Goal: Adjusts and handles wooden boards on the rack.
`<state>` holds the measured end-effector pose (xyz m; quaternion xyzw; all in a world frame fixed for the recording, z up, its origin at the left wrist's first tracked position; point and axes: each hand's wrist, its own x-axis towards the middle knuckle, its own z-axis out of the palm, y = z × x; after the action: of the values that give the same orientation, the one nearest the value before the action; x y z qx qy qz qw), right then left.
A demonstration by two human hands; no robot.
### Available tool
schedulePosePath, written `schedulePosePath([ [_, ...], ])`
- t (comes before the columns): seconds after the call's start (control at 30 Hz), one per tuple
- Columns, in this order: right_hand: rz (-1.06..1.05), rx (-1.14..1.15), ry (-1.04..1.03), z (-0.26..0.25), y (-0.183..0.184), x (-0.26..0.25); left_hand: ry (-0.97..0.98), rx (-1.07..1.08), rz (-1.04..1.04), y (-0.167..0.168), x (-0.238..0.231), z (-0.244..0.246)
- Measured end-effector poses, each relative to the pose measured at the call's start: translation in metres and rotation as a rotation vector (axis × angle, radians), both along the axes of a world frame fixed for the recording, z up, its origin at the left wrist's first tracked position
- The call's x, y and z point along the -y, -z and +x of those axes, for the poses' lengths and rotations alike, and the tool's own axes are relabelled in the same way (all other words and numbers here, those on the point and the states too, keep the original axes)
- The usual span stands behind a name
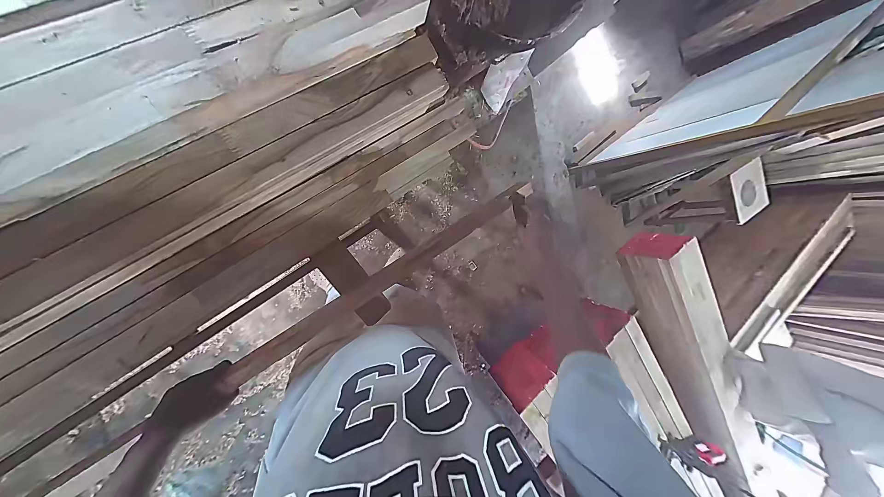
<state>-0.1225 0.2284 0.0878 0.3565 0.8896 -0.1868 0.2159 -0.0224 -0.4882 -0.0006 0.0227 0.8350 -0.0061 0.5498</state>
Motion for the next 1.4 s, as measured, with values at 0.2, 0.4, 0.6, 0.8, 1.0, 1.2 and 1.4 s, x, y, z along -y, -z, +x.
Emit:
schedulePosePath([
  [0.2,-0.089,0.061,0.09,-0.016,-0.01,0.03,0.014,-0.076,0.009,0.001,0.002,0.009],
  [0.4,-0.129,0.092,-0.009,0.013,-0.004,0.063,0.036,-0.071,-0.012,0.001,0.0,0.009],
  [0.6,-0.2,0.259,-0.175,0.025,-0.034,0.058,0.011,-0.087,-0.033,-0.002,-0.004,0.012],
  [0.8,0.14,0.221,-0.515,-0.017,-0.08,-0.025,0.029,-0.152,-0.04,0.003,-0.003,0.03],
  [1.0,0.289,0.306,-1.448,-0.085,-0.052,-0.012,0.028,-0.309,-0.033,0.006,-0.004,0.045],
  [1.2,0.45,0.278,-1.596,-0.096,-0.028,-0.048,-0.01,-0.208,-0.161,-0.002,-0.018,0.042],
  [1.4,0.635,0.516,-1.278,-0.088,-0.051,-0.087,0.026,-0.304,-0.123,0.008,-0.013,0.053],
])
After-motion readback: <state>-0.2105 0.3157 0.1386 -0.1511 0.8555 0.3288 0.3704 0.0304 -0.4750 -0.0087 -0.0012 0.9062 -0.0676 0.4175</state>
